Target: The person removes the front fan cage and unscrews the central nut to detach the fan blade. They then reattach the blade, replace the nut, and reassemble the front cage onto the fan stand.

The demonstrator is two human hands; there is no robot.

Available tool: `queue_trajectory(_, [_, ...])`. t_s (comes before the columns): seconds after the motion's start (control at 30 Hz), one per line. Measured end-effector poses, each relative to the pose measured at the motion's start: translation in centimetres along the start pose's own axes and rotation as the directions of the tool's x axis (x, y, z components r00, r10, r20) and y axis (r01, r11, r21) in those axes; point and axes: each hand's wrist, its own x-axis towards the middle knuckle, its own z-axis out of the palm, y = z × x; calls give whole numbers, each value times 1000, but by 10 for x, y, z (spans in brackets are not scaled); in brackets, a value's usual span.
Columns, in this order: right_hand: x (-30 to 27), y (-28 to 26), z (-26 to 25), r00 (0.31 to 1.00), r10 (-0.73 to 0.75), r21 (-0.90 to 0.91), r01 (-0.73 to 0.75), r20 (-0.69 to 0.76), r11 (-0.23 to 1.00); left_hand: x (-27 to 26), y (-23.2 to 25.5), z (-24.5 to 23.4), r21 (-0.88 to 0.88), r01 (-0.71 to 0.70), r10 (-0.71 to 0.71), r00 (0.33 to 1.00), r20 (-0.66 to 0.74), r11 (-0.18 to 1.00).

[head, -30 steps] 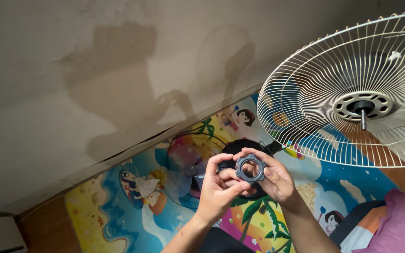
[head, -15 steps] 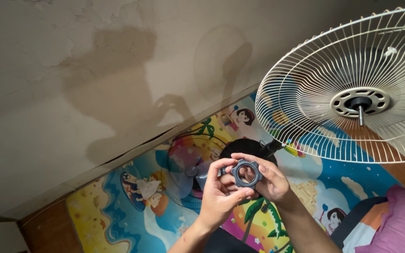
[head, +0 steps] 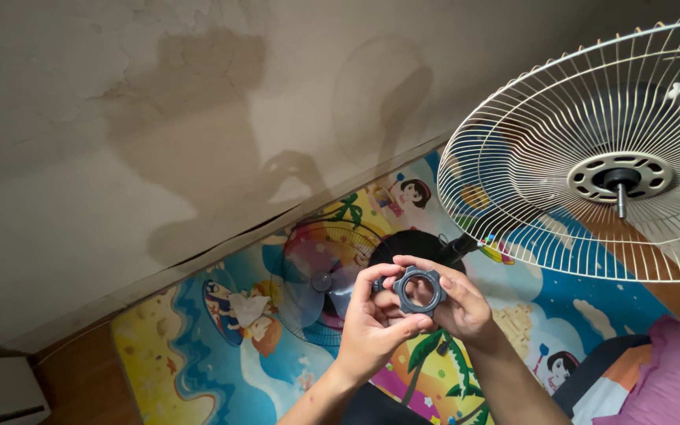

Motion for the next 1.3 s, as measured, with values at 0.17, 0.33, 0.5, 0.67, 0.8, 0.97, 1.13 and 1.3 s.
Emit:
queue_trajectory(0.17, [1,-1,2,1000,6,-30,-6,2,1000,0,-1,0,12,-19,19,1000,7,1000])
queue_trajectory(0.33, [2,-2,2,1000,3,-33,-3,2,999,0,0,-1,-1,11,-11,1000,-4,1000])
queue_trajectory(0.5, [2,0,0,1000,7,-16,-7,0,1000,2,4,0,23,13,-14,1000,16,1000])
queue_trajectory(0.67, [4,4,-3,1000,13,14,-14,10,1000,0,9,1,30,25,-25,1000,17,999])
queue_trajectory(0.8, [9,6,-4,1000,-14,-21,13,-28,1000,4,13,-4,63,82,-82,997,-3,995])
queue_trajectory(0.97, [12,10,-3,974,16,-133,-47,-225,990,20,12,-16,32,188,-187,982,-21,982])
queue_trajectory(1.13, [15,10,-1,909,-163,-582,-102,-384,807,26,9,-20,67,452,-445,890,-101,889])
queue_trajectory(1.3, [15,10,-2,870,-100,-500,-179,-482,847,29,4,-21,-29,500,-500,859,-115,866])
